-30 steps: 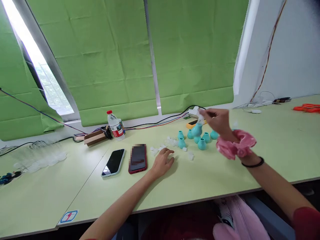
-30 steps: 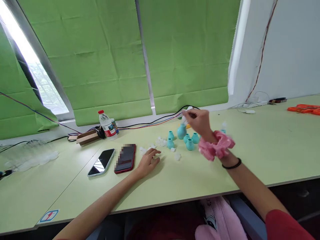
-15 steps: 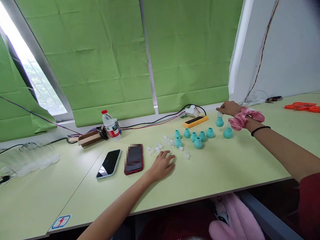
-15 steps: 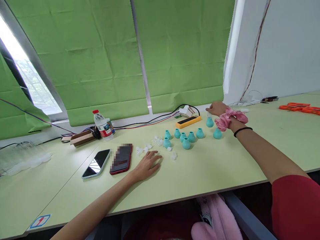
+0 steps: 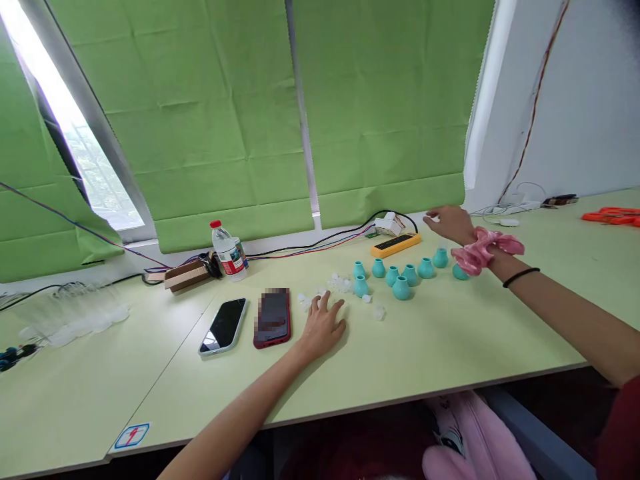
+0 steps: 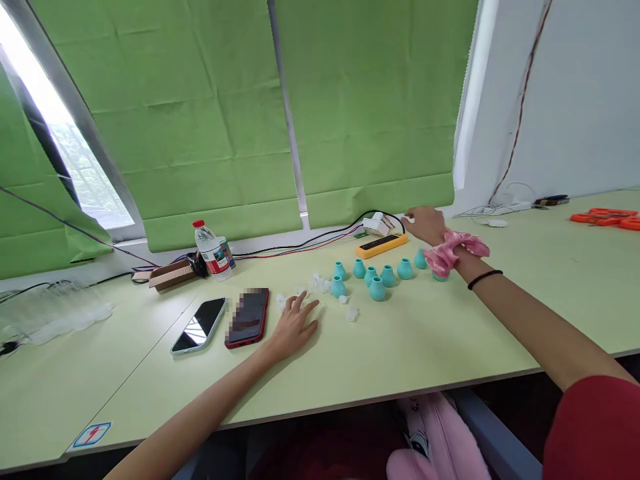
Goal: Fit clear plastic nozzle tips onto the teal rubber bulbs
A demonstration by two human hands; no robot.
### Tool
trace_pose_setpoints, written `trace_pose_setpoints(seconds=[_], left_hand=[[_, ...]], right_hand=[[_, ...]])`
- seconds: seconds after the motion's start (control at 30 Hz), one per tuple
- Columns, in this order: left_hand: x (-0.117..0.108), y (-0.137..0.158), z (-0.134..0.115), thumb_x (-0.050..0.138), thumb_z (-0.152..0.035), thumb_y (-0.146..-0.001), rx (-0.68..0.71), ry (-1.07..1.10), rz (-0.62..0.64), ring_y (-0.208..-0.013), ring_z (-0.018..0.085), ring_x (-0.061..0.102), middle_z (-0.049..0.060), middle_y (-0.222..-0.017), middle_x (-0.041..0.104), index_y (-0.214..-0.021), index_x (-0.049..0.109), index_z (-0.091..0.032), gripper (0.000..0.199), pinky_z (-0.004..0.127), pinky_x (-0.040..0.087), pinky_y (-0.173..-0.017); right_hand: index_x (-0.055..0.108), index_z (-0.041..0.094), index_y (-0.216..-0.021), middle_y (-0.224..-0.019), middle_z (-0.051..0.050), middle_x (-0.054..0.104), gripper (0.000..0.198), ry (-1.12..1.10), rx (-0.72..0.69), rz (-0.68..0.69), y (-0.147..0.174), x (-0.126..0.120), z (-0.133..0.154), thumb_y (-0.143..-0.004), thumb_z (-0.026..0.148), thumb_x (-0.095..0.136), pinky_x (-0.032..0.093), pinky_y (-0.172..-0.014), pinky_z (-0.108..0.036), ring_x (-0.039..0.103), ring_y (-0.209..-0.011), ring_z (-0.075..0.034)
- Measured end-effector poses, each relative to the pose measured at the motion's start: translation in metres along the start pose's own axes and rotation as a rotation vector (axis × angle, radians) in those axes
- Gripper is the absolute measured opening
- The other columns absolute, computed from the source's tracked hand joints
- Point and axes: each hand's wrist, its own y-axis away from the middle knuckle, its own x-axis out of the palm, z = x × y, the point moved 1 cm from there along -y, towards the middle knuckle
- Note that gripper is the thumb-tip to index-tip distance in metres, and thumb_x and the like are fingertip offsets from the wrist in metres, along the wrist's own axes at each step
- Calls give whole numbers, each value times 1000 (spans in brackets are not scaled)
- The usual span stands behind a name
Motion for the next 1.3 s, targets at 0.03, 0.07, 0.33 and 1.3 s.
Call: trace_pose_setpoints(seconds=[0.03,0.07,0.33,1.3], left_hand=[[1,1,1,41,-31,-77,-1,-12,22,-114,31,25,11,-126,28,-117,38,-22,41,50,29,-88],[1,1,1,39,-32,-78,14,-24,42,-115,32,24,12,-125,29,-117,38,-21,40,51,28,-89],[9,-5,9,31,-15,-79,102,-74,62,-109,19,38,10,-107,49,-111,42,-13,34,42,19,-100],[-11,-11,28,39,-9,-74,-123,-299,-20,-92,24,35,8,-97,45,-103,51,-24,35,36,38,-73]], right_hand=[[58,8,-83,-83,-10,56,24,-34,-58,37,2,4,11,-80,29,47,41,-73,-29,52,-80,-15],[60,9,-81,-82,-10,57,22,-64,-114,58,7,8,27,-79,28,48,40,-75,-27,51,-82,-15],[56,12,-87,-82,-9,54,17,-356,-740,391,95,28,180,-79,15,41,39,-70,-29,46,-84,-18],[62,11,-74,-72,-5,61,17,-900,-157,566,122,54,174,-62,8,51,45,-53,-20,55,-57,-10]])
